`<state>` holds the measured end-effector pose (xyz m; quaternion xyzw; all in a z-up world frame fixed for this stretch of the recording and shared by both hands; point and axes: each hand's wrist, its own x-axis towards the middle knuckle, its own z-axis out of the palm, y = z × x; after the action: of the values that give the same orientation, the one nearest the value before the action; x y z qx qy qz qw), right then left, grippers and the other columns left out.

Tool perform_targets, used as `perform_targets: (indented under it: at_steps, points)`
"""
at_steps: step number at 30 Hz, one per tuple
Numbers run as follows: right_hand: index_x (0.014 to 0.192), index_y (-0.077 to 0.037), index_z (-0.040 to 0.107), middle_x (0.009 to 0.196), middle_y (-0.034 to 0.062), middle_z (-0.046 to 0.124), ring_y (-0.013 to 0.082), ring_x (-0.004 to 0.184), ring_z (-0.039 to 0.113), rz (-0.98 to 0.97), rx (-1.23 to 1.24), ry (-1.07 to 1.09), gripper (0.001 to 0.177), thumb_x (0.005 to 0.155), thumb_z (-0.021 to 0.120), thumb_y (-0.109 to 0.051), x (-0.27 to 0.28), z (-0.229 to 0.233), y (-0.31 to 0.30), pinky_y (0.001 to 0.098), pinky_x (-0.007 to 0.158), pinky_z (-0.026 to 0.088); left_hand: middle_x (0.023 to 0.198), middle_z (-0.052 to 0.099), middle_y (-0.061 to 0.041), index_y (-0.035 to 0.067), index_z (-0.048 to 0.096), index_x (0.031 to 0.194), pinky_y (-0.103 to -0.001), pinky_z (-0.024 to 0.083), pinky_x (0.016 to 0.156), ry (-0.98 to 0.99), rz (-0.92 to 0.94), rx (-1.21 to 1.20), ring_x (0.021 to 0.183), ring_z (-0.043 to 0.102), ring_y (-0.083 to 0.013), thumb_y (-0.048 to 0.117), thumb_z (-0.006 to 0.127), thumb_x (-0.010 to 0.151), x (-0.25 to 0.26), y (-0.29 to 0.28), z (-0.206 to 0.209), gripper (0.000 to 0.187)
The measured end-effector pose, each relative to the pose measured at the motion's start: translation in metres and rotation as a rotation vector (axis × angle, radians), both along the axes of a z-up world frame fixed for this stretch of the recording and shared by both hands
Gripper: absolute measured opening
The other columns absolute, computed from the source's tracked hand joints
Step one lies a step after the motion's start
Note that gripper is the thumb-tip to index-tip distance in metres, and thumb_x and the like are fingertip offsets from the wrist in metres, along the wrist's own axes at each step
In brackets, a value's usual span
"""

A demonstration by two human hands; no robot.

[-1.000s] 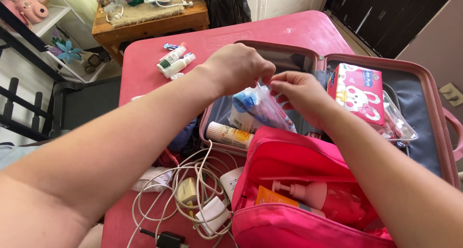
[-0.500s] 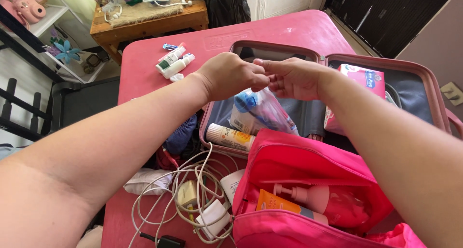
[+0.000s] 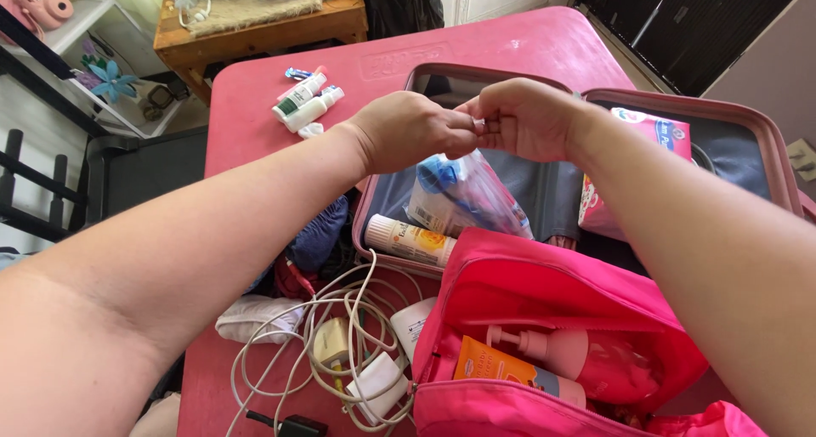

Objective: Packing toiletries and small items into a suitcase and organizer bag.

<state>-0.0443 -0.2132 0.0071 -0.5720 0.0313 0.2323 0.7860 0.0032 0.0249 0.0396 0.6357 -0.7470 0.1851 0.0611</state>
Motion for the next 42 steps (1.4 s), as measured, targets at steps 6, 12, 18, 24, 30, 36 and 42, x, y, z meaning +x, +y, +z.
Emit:
perform_targets:
  at_steps: [6,12,18,24,30,36,42]
  points:
    - [0.121,-0.002,0.073,0.104,0.0080,0.075,0.0139,0.090,0.072,-0.080,-0.279,-0.003,0.031,0.092,0.071,-0.014,-0.011,0.009,0.000,0.0274,0.079,0.059,0.099,0.063,0.000,0.015,0.057,0.092,-0.038,0.055,0.078,0.131,-0.015,0.050,0.092,0.069,-0.0237,0.009,0.060,0.093,0.003,0.000,-0.002,0.007]
    - [0.119,0.001,0.071,0.099,0.0122,0.074,0.0195,0.082,0.073,-0.276,-0.189,-0.006,0.028,0.093,0.071,-0.010,-0.006,-0.005,0.015,0.0302,0.072,0.062,0.103,0.064,0.002,0.020,0.060,0.102,-0.042,0.045,0.096,0.047,-0.024,-0.060,0.107,0.061,-0.0233,0.011,0.059,0.092,-0.007,-0.002,0.008,0.013]
    - [0.112,-0.004,0.066,0.092,0.0058,0.071,0.0137,0.078,0.070,-0.506,0.105,0.022,0.019,0.092,0.068,-0.003,-0.018,-0.057,0.024,0.0264,0.069,0.061,0.107,0.061,-0.009,0.009,0.047,0.116,-0.042,0.049,0.094,0.461,0.009,-0.137,0.107,0.061,-0.0287,-0.001,0.059,0.096,-0.001,-0.006,-0.034,0.025]
    - [0.090,-0.010,0.055,0.087,0.0054,0.069,0.0153,0.077,0.072,-0.613,0.078,-0.023,0.022,0.085,0.074,0.001,-0.054,-0.040,0.039,0.0279,0.069,0.063,0.092,0.060,-0.010,0.006,0.033,0.117,-0.036,0.054,0.074,1.032,0.319,-0.306,0.081,0.067,-0.0263,-0.001,0.061,0.096,-0.033,-0.016,-0.044,0.035]
    - [0.091,-0.004,0.051,0.083,0.0082,0.071,0.0131,0.071,0.068,-0.846,-0.445,-0.409,0.031,0.087,0.082,-0.003,-0.070,-0.025,0.065,0.0275,0.060,0.058,0.088,0.072,-0.007,0.006,0.033,0.119,-0.042,0.048,0.082,1.024,0.647,-0.358,0.083,0.072,-0.0243,0.015,0.067,0.091,-0.033,-0.029,-0.044,0.045]
    - [0.110,-0.003,0.051,0.097,0.0096,0.076,0.0092,0.091,0.073,-0.653,-0.464,-0.672,0.031,0.093,0.076,-0.001,-0.080,-0.027,0.067,0.0212,0.080,0.060,0.100,0.073,-0.010,0.005,0.053,0.126,-0.041,0.046,0.093,1.203,1.071,-0.298,0.102,0.071,-0.0234,0.020,0.074,0.078,-0.013,-0.039,-0.050,0.055]
    - [0.124,-0.003,0.048,0.106,0.0128,0.078,0.0122,0.101,0.075,-0.487,-0.487,-0.694,0.038,0.093,0.068,0.006,-0.080,-0.020,0.053,0.0228,0.084,0.060,0.103,0.072,-0.015,-0.005,0.065,0.126,-0.038,0.054,0.082,1.660,1.120,-0.200,0.096,0.071,-0.0242,0.015,0.073,0.076,-0.022,-0.031,-0.023,0.055]
